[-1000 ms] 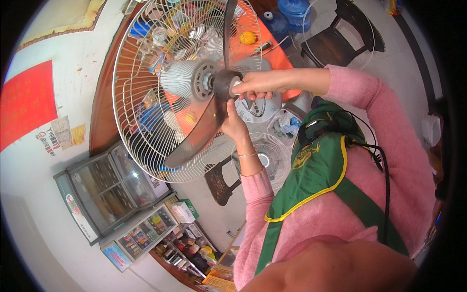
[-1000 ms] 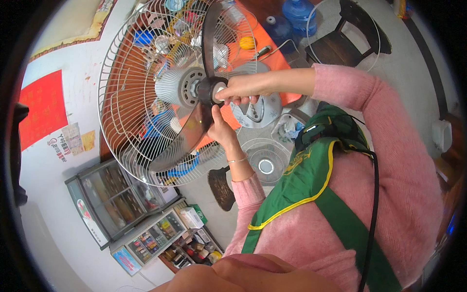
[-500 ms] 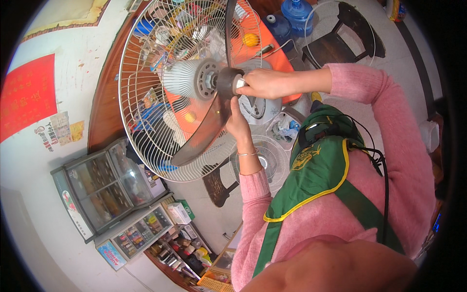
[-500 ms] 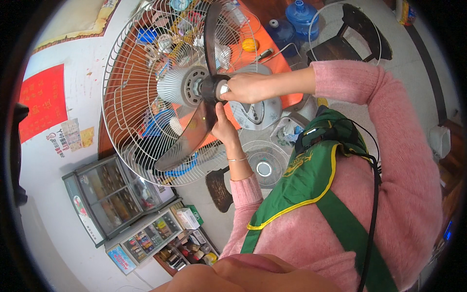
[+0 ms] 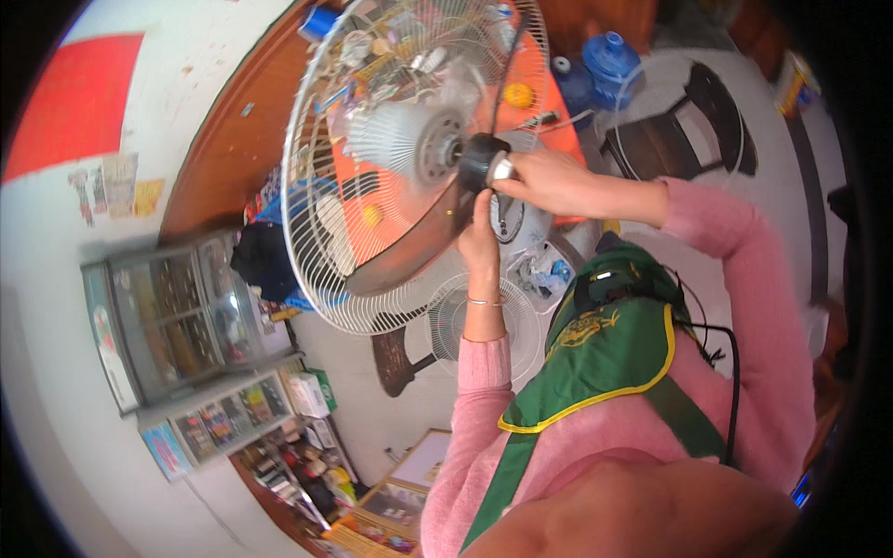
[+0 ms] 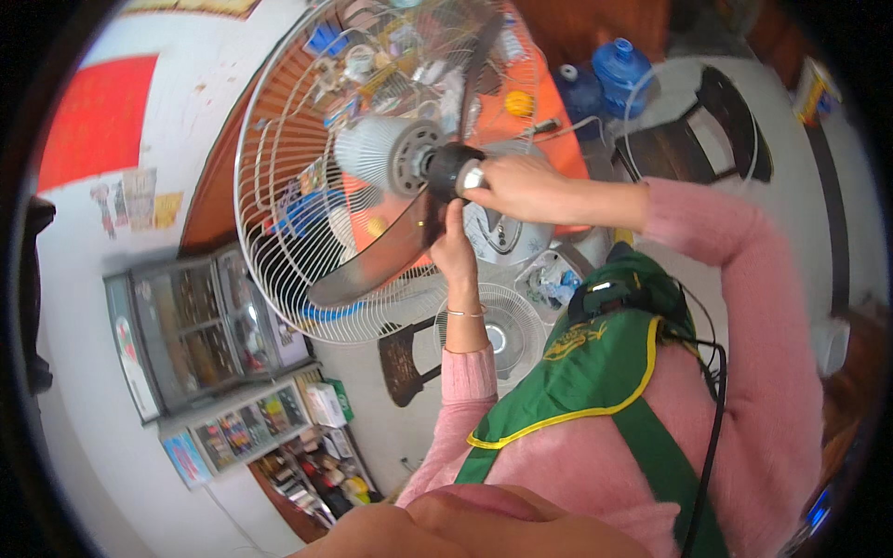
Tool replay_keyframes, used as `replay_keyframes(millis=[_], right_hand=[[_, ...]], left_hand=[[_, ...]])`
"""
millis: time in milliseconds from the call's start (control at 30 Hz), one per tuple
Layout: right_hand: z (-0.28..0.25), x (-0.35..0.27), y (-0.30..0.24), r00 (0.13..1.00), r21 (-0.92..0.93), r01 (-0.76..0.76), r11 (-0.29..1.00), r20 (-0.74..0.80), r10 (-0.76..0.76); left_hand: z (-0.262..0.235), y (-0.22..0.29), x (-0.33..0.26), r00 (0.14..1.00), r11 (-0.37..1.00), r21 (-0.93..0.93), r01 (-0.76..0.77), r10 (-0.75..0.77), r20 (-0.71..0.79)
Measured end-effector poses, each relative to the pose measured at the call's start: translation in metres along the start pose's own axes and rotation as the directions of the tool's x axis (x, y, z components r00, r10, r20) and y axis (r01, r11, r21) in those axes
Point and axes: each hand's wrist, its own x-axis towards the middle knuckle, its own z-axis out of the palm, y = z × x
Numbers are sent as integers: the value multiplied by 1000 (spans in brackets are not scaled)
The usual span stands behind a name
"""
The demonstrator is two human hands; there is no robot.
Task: The person assembles a standing fan by attaching the front grille, securing the blade hub, and connecting the stand. They handle the fan head, grille, and stand components, then place the assembled unit upright.
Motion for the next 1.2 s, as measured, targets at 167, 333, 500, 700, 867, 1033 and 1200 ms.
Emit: replay_keyframes(millis=[167, 333, 500, 700, 867, 1033, 1200], right_hand=[[-7, 13, 9, 964, 479, -139, 867, 265, 9], [-25, 14, 5, 842, 449, -411, 793, 520, 143], [-29, 18, 2, 882, 287, -262, 922, 458, 108], [-32, 22, 0, 812, 237, -403, 884, 538, 226], [-40, 15, -20, 896, 44, -174, 984, 422, 139], [-42, 11, -27, 933, -141, -17, 990, 355, 67], [-34, 8, -21, 969, -205, 137, 969, 233, -88]], left_hand=[[0, -8, 1, 999, 999, 7, 38, -38, 12], [4, -7, 4, 980, 980, 4, -200, 200, 5], [6, 2, 2, 988, 986, -56, -155, 156, 18], [4, 6, 5, 976, 977, -35, -211, 212, 47], [4, 4, 7, 956, 956, 51, -288, 284, 69], [5, 2, 4, 973, 977, -25, -213, 215, 86], [7, 0, 7, 974, 963, -189, -195, 213, 81]])
